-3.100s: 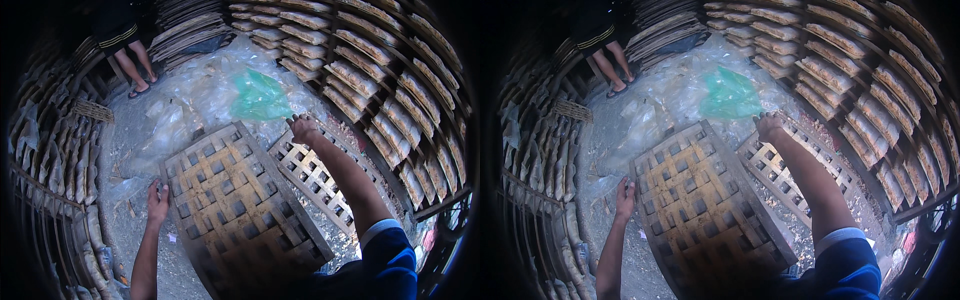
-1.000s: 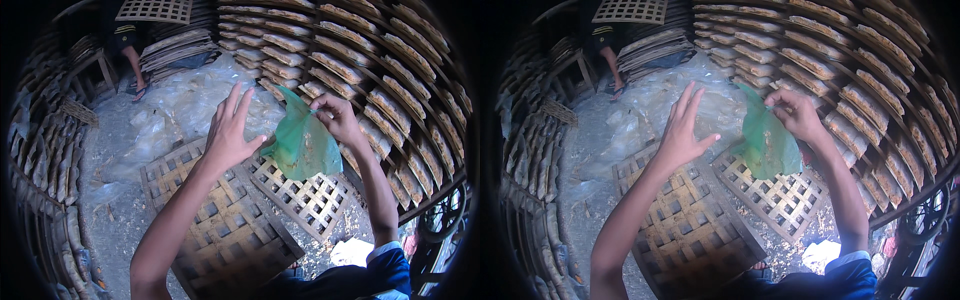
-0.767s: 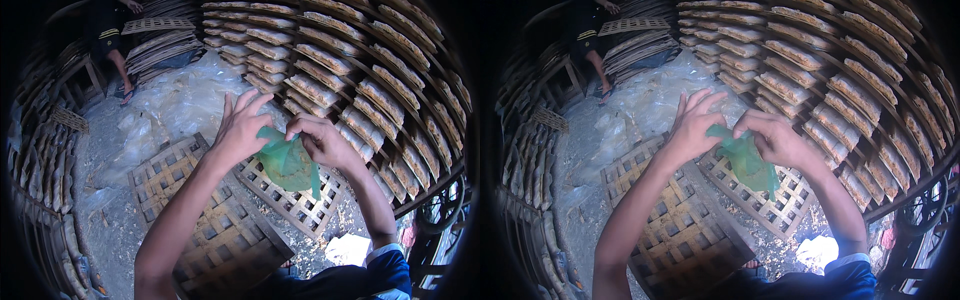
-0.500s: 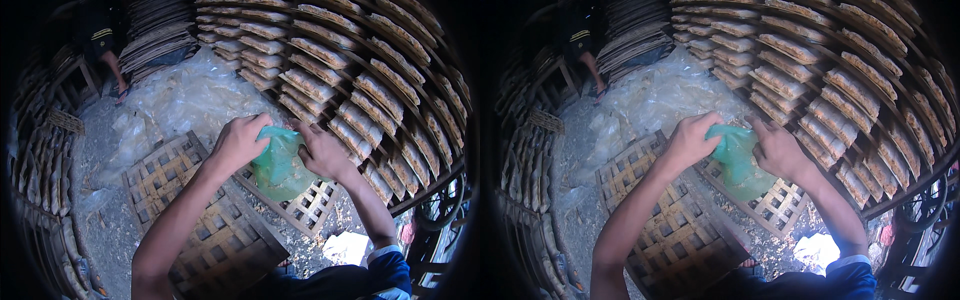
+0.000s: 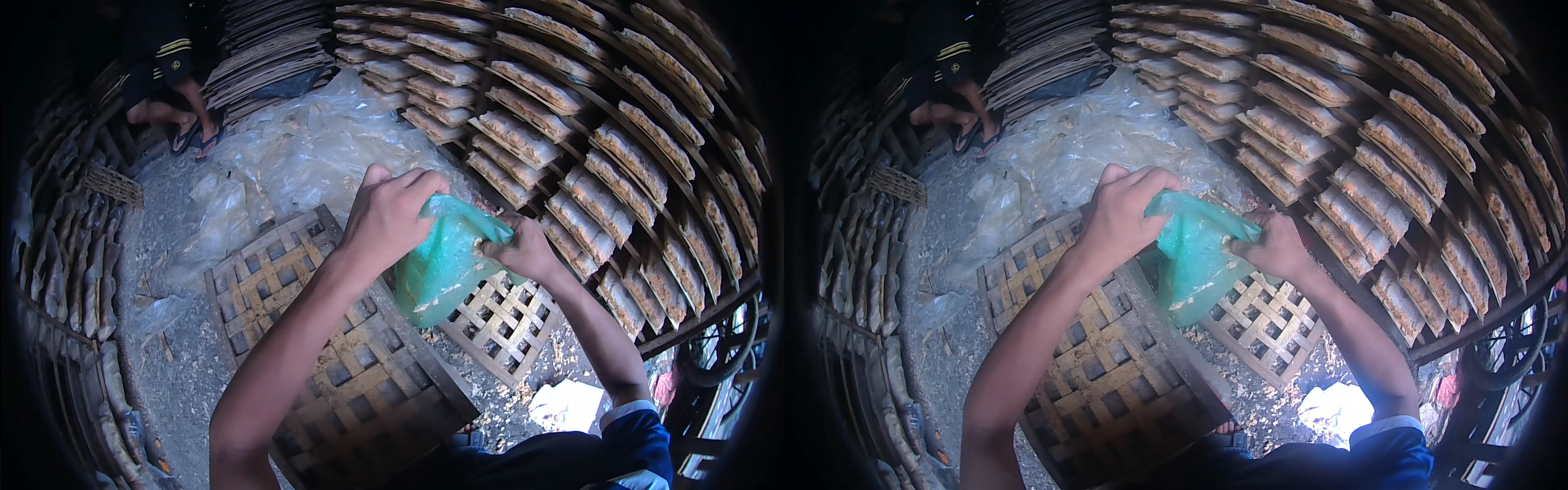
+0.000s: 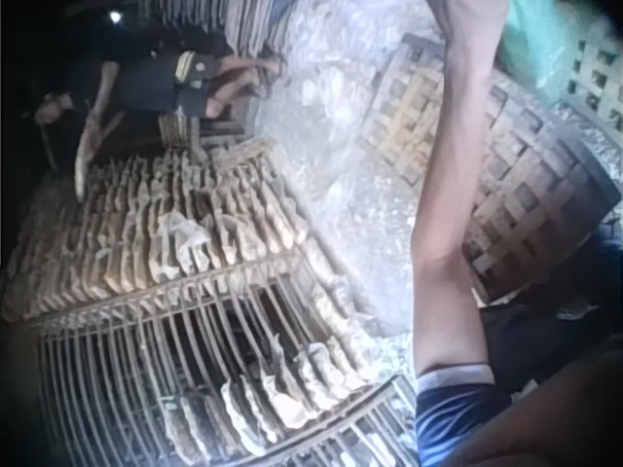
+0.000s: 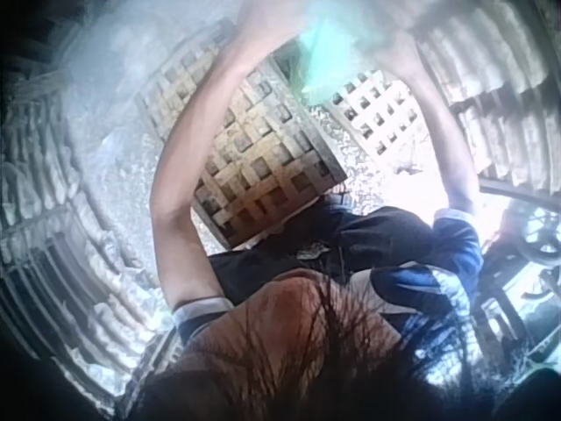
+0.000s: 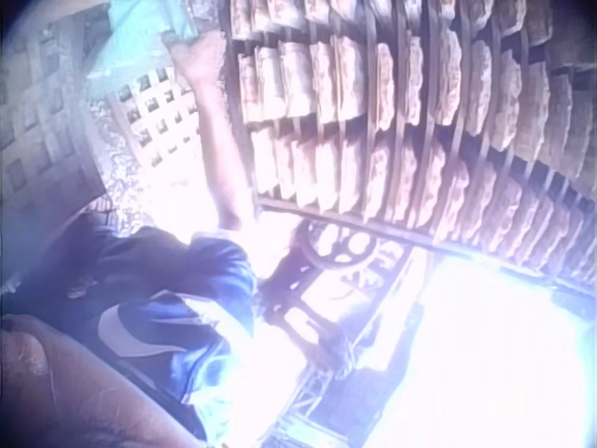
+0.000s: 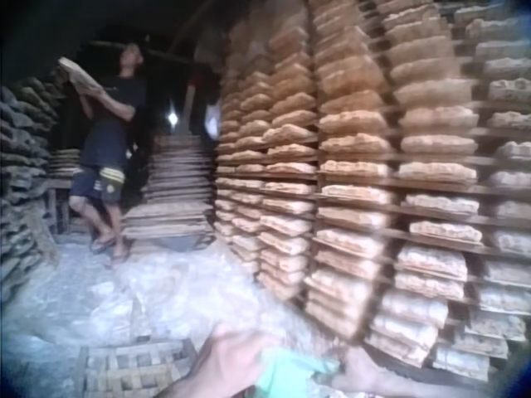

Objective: The person assembles a wooden lattice tray by placing a clear plastic sheet, then a green plastic sheet, and finally a wooden lattice frame on top. The person presses the layers together and adjusts the frame to fit the tray.

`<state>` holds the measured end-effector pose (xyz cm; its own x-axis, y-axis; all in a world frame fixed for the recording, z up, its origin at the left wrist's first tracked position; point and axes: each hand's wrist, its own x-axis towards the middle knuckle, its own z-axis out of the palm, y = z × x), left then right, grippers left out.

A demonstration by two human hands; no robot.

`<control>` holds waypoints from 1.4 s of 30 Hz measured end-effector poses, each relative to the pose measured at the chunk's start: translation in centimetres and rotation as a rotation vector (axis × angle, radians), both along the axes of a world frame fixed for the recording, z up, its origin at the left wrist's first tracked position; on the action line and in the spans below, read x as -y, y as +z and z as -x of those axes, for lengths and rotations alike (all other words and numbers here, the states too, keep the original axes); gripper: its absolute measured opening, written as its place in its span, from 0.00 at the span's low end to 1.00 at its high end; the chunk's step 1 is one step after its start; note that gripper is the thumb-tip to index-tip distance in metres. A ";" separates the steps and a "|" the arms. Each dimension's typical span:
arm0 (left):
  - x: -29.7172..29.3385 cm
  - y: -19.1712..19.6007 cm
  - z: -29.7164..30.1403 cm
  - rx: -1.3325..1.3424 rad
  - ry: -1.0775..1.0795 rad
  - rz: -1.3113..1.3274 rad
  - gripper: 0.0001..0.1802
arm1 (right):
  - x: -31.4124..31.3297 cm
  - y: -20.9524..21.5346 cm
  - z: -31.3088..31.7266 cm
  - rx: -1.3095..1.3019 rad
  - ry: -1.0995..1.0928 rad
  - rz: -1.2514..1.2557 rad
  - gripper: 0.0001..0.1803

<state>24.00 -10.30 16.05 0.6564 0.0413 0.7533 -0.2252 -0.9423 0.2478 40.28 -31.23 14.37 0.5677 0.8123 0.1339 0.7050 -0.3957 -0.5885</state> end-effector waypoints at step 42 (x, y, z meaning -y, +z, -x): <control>-1.3 0.1 1.2 -0.088 0.049 0.020 0.12 | -1.3 2.9 0.0 0.057 0.164 -0.120 0.10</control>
